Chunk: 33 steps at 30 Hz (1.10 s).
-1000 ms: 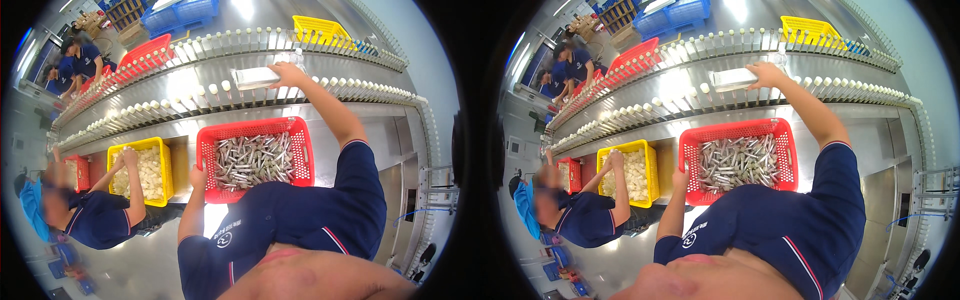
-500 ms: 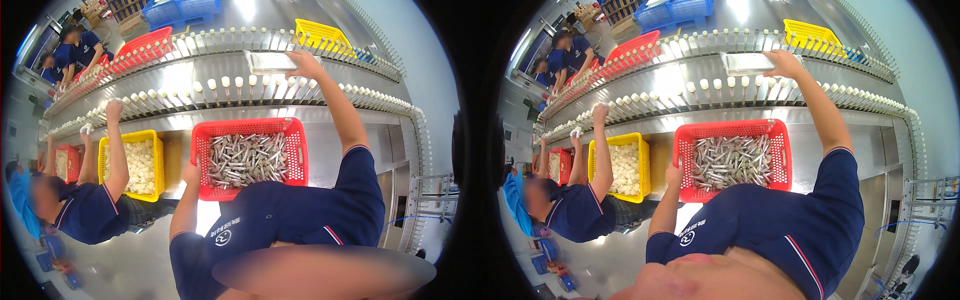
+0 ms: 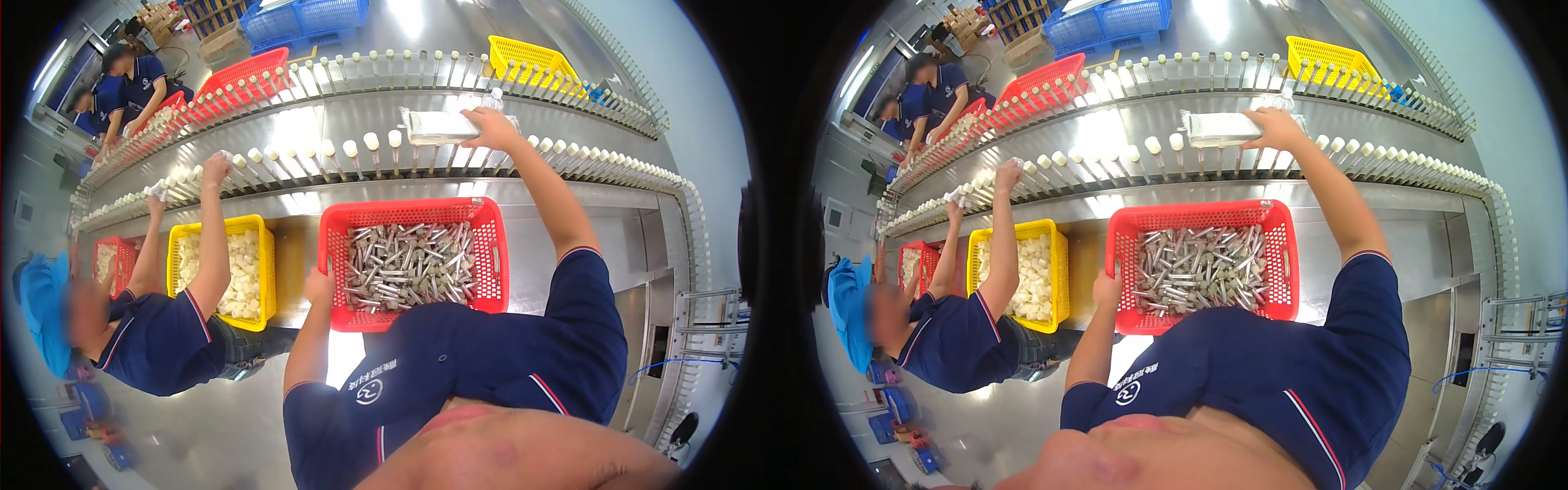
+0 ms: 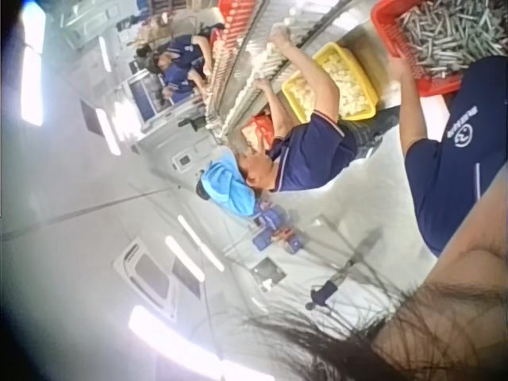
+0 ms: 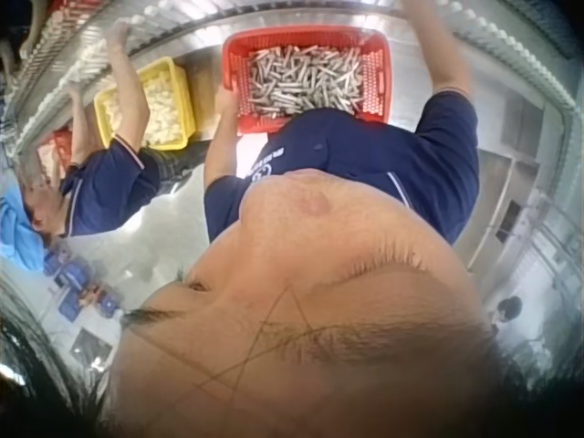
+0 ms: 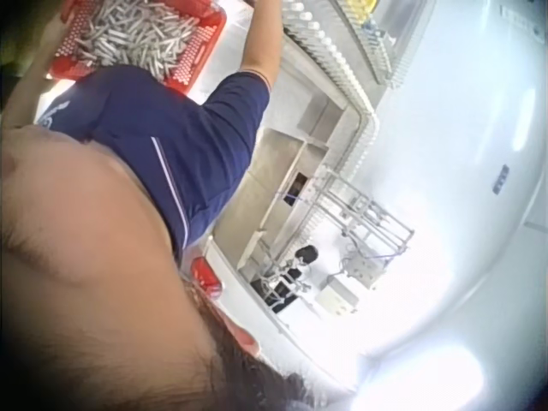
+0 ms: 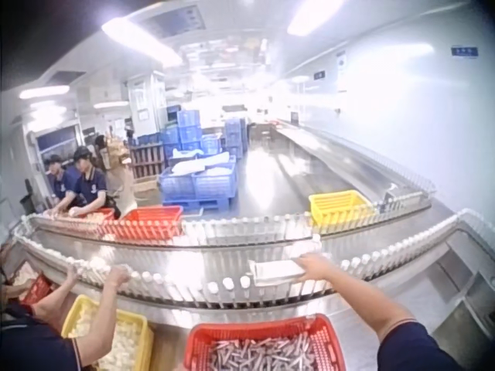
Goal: The person sorts items from a red basket into small white containers on a conveyor belt.
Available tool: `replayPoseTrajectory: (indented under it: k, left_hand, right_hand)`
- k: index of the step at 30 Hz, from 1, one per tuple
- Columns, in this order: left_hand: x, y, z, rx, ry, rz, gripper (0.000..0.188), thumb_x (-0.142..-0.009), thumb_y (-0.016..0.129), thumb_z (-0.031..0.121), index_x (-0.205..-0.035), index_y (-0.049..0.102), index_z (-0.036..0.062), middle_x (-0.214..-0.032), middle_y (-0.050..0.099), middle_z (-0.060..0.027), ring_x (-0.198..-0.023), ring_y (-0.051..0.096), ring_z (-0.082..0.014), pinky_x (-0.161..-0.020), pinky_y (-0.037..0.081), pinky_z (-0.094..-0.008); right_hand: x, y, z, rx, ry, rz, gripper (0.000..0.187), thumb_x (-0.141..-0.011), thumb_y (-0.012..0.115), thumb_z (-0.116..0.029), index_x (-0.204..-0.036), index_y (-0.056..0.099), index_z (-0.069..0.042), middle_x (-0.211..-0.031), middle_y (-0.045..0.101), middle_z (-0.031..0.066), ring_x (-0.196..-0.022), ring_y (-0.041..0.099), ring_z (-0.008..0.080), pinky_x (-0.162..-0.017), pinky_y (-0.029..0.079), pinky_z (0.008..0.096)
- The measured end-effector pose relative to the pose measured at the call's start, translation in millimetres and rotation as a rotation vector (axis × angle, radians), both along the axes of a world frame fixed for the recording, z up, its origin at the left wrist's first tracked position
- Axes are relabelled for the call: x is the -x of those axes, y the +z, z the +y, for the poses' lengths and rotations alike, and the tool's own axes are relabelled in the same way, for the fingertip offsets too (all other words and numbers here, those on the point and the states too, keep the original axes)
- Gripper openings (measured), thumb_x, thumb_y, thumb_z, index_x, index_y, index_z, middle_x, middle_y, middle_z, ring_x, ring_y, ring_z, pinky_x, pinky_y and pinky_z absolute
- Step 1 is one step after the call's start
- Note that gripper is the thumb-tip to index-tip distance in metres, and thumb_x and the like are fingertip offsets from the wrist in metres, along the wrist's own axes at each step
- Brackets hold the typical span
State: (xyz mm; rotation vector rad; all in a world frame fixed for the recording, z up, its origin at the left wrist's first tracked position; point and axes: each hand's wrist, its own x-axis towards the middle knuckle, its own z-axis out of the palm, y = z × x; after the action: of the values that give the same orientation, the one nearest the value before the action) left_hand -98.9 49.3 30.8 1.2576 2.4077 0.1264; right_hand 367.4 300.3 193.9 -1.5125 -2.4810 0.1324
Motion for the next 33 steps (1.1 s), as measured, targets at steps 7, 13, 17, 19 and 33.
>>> replayPoseTrajectory:
  k: [7,13,17,19,33]
  left_hand:
    - [2,3,4,0.004,-0.024,-0.012,0.035,-0.079,0.062,0.034,-0.100,0.058,0.0059,-0.088,0.067,-0.0209,-0.085,0.065,-0.0386,-0.076,0.051,-0.0490]
    - [-3,11,6,-0.019,-0.016,-0.056,0.033,-0.079,0.062,0.032,-0.098,0.058,0.0050,-0.088,0.067,-0.0209,-0.084,0.065,-0.0384,-0.075,0.051,-0.0487]
    - [3,-8,5,-0.010,-0.031,-0.029,0.034,-0.079,0.061,0.033,-0.098,0.058,0.0047,-0.088,0.067,-0.0208,-0.083,0.065,-0.0387,-0.075,0.051,-0.0486]
    - [2,-11,6,-0.007,-0.033,-0.020,0.035,-0.079,0.060,0.033,-0.098,0.057,0.0046,-0.088,0.067,-0.0209,-0.083,0.065,-0.0388,-0.074,0.051,-0.0488]
    - [8,-15,3,-0.032,-0.026,-0.047,0.033,-0.079,0.060,0.031,-0.098,0.057,0.0041,-0.089,0.066,-0.0198,-0.084,0.065,-0.0383,-0.075,0.051,-0.0484]
  right_hand:
    - [-36,12,11,-0.085,-0.052,0.095,0.078,-0.061,0.081,-0.042,-0.127,0.054,-0.008,-0.115,0.061,0.0167,-0.108,0.055,0.0335,-0.095,0.041,0.0405]
    - [21,42,24,-0.055,0.028,0.181,0.078,-0.064,0.077,-0.049,-0.128,0.054,-0.011,-0.114,0.060,0.0161,-0.106,0.056,0.0336,-0.093,0.043,0.0400]
    - [50,13,29,-0.134,0.184,0.060,0.077,-0.064,0.075,-0.051,-0.125,0.055,-0.008,-0.111,0.060,0.0157,-0.106,0.056,0.0329,-0.092,0.042,0.0409]
    - [51,-2,24,0.066,0.155,0.013,0.078,-0.064,0.075,-0.049,-0.127,0.054,-0.009,-0.112,0.060,0.0165,-0.106,0.056,0.0328,-0.090,0.044,0.0409]
    - [21,53,23,-0.049,0.106,0.047,0.080,-0.062,0.076,-0.051,-0.128,0.055,-0.009,-0.115,0.059,0.0164,-0.105,0.057,0.0330,-0.092,0.043,0.0413]
